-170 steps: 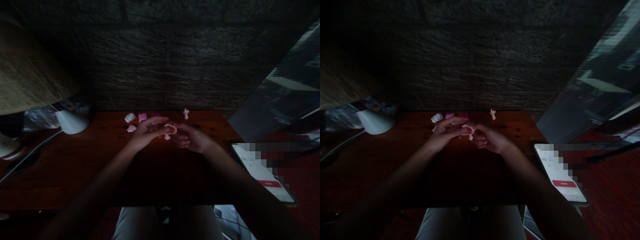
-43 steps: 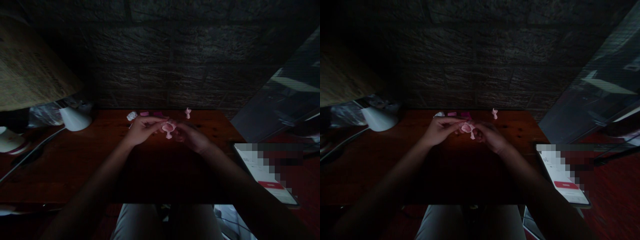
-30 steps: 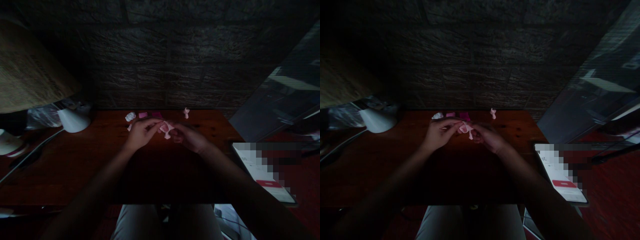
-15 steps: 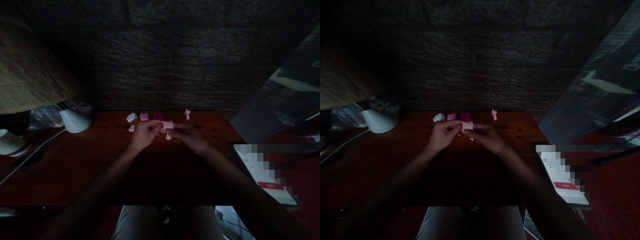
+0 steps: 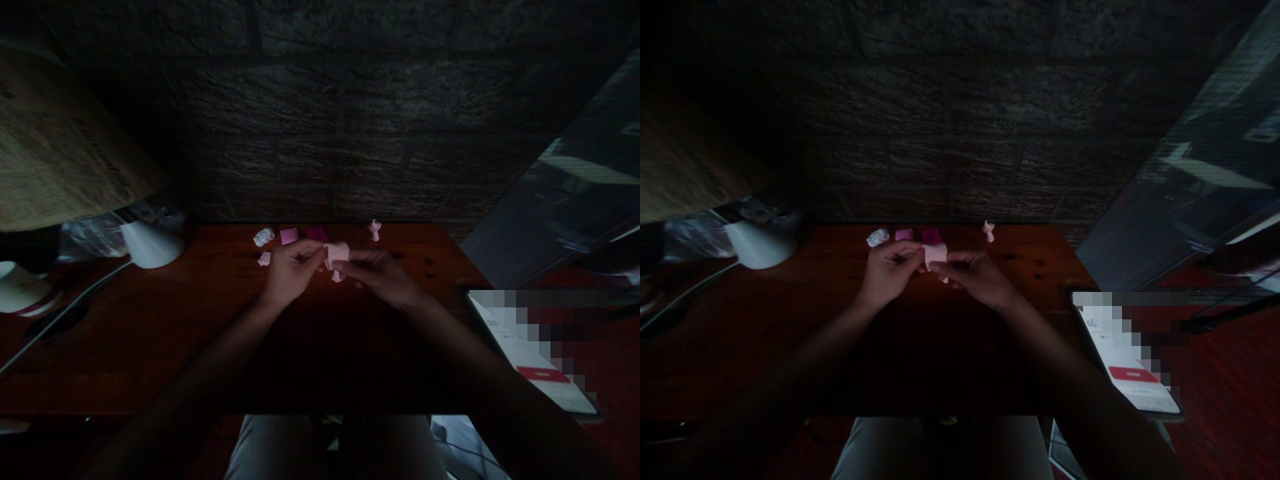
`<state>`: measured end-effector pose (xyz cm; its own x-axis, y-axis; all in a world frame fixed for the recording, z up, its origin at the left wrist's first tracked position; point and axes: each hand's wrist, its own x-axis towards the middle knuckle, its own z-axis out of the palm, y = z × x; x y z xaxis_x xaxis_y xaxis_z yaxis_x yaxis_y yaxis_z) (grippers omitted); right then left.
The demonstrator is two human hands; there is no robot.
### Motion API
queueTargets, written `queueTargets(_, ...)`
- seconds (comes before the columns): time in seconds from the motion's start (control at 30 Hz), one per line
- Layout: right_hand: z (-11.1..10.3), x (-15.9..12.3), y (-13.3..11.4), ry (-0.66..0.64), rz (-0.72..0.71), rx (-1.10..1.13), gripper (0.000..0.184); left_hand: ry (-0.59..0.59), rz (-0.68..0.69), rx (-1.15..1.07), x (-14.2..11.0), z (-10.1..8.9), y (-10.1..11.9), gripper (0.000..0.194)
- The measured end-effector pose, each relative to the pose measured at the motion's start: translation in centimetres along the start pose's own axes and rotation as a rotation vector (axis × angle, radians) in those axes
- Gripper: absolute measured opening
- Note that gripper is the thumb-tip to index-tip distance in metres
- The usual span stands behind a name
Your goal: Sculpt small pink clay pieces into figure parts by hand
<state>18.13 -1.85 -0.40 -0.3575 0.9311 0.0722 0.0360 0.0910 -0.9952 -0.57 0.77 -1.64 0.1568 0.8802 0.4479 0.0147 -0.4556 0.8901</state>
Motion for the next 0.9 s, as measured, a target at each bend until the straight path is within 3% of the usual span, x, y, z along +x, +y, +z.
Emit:
queueTargets(0.17, -0.4, 0.1, -0.2, 0.015, -0.031, -0.071, 0.039, -0.066, -0.030, -0.031, 0.2, -0.2, -0.2, 0.019)
queueTargets(0.23, -0.6, 0.2, -0.3, 0.057, -0.086, -0.142, 0.039, -0.037, -0.044, -0.017, 0.4, -0.3, -0.1, 0.028)
queueTargets(0.33, -0.9, 0.3, -0.2, 0.150, -0.182, -0.254, 0.040, 0.046, -0.087, -0.028, 0.6, -0.4, 0.3, 0.022)
queueTargets(0.53, -0.9, 0.3, 0.4, 0.274, -0.297, -0.450, 0.037, -0.075, -0.325, -0.307, 0.7, -0.1, 0.9, 0.028)
queueTargets(0.9, -0.4, -0.1, 0.1, 0.271, -0.389, -0.539, 0.019, 0.039, -0.677, -0.672, 0.7, 0.0, 0.9, 0.016)
